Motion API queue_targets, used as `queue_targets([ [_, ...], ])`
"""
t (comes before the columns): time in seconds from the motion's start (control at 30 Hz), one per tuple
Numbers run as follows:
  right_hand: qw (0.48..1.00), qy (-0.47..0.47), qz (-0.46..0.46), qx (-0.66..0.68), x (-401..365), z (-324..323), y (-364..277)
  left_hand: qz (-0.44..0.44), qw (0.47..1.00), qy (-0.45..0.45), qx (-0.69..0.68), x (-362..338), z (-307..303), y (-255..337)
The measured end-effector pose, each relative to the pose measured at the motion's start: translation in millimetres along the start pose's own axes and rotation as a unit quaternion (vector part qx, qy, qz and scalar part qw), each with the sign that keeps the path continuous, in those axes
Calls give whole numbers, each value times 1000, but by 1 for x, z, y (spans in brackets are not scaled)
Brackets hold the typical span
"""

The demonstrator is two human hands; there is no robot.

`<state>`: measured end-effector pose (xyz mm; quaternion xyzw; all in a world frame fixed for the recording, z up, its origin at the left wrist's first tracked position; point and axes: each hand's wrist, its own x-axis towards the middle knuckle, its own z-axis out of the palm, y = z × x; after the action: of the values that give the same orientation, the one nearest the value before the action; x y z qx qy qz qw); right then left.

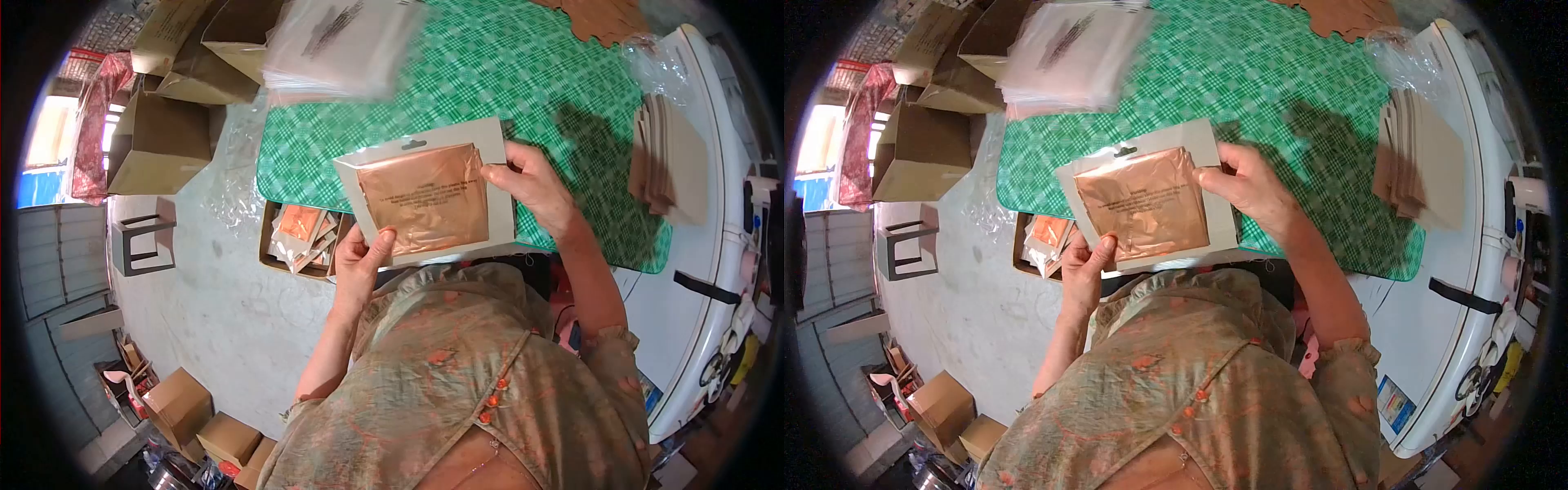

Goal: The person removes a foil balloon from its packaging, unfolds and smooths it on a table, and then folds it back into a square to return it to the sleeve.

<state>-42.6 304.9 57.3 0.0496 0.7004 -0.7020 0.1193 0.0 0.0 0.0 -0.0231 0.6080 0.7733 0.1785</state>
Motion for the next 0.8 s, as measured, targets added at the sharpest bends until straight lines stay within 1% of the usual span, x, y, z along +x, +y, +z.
queue_targets([
  [0.07, 999, 5, -39, -34, 3, -2, 10, 12, 1000, 3, 24, 0, 1, 6],
  [0.17, 996, 58, -46, -53, -5, 4, 6, 27, 999, -19, 36, -4, 9, 13],
  [0.27, 990, 108, -44, -84, -11, 15, -1, 50, 993, -4, 111, -4, 7, 16],
  [0.37, 993, 54, -7, -105, -10, 8, 1, 35, 996, -9, 76, 0, 3, 17],
  [0.47, 997, 25, -7, 79, -18, 14, -8, -3, 999, 13, 38, 1, 2, 20],
  [0.57, 995, -30, 59, 71, -23, -2, -6, -15, 999, 43, 12, 3, 10, 24],
  [0.67, 997, -26, 30, 70, -25, 4, -8, -30, 999, 4, -15, 3, 5, 25],
  [0.8, 996, -18, 4, 91, -23, 10, -4, -39, 999, -10, -1, 4, 6, 29],
])
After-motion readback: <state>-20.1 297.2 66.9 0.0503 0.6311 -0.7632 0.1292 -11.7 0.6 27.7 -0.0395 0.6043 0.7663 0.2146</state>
